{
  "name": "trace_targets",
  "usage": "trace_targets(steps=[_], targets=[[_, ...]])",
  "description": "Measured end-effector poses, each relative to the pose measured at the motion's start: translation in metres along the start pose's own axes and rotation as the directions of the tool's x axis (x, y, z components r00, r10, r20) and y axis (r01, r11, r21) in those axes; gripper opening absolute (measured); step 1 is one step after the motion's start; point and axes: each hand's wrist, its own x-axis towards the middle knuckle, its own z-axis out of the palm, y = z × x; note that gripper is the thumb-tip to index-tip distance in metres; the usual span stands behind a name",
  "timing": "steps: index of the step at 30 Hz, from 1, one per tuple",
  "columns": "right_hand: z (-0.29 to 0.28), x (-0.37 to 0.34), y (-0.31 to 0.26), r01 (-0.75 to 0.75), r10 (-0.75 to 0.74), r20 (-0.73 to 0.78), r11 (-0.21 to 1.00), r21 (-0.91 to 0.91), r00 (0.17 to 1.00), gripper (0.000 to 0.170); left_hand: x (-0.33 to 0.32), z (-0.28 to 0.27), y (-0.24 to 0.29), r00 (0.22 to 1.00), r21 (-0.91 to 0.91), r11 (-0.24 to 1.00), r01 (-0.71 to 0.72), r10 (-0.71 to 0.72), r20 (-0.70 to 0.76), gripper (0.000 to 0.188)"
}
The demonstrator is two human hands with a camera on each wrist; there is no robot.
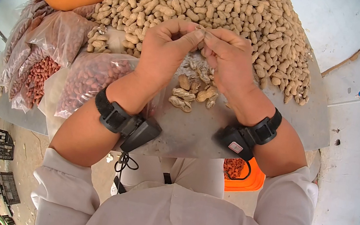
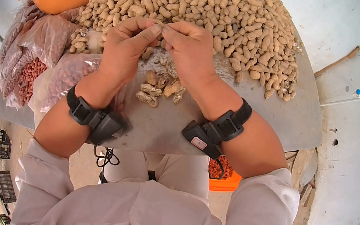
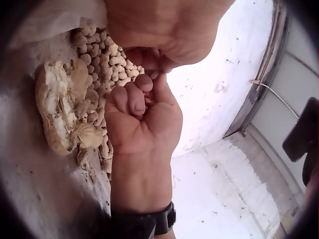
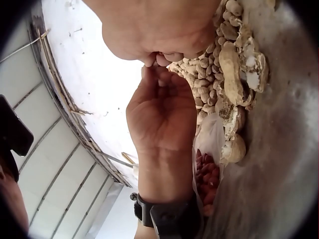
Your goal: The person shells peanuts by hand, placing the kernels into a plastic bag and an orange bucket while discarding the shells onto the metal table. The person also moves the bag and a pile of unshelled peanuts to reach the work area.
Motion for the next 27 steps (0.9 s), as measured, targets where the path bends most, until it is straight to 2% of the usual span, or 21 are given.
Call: trace_targets(steps=[3, 10, 15, 18, 21, 24, 27], targets=[[0.002, -0.002, -0.006, 0.046, -0.05, -0.019, 0.983, -0.176, 0.999, 0.013, 0.001, -0.001, 0.001, 1.0, 0.062, 0.998, 0.01, -0.01, 0.003, 0.01], [-0.002, 0.0, 0.0, -0.047, 0.047, 0.006, 0.988, 0.149, 0.999, 0.014, -0.001, 0.004, 0.002, 0.999, 0.128, 0.991, -0.034, 0.038, -0.032, 0.014], [-0.007, 0.004, 0.003, -0.163, 0.136, 0.095, 0.895, 0.415, 0.986, 0.014, 0.0, 0.003, -0.002, 0.999, -0.077, 0.997, -0.02, 0.022, 0.023, 0.013], [-0.007, 0.006, 0.004, -0.173, 0.136, 0.116, 0.891, 0.42, 0.984, 0.014, 0.002, 0.002, -0.003, 0.999, -0.193, 0.981, 0.018, -0.011, 0.035, 0.013], [0.0, 0.002, -0.002, -0.117, 0.126, -0.009, 0.946, 0.304, 0.992, 0.015, 0.002, -0.001, -0.003, 0.998, -0.251, 0.967, 0.039, -0.025, 0.059, 0.013], [-0.002, 0.002, -0.001, -0.065, 0.07, -0.05, 0.994, 0.093, 0.996, 0.016, 0.004, -0.007, -0.002, 0.995, -0.294, 0.954, 0.058, -0.03, 0.098, 0.013], [-0.006, 0.004, -0.002, -0.099, 0.1, 0.025, 0.993, -0.058, 0.995, 0.017, 0.004, -0.009, 0.0, 0.994, -0.353, 0.934, 0.062, -0.026, 0.105, 0.012]])
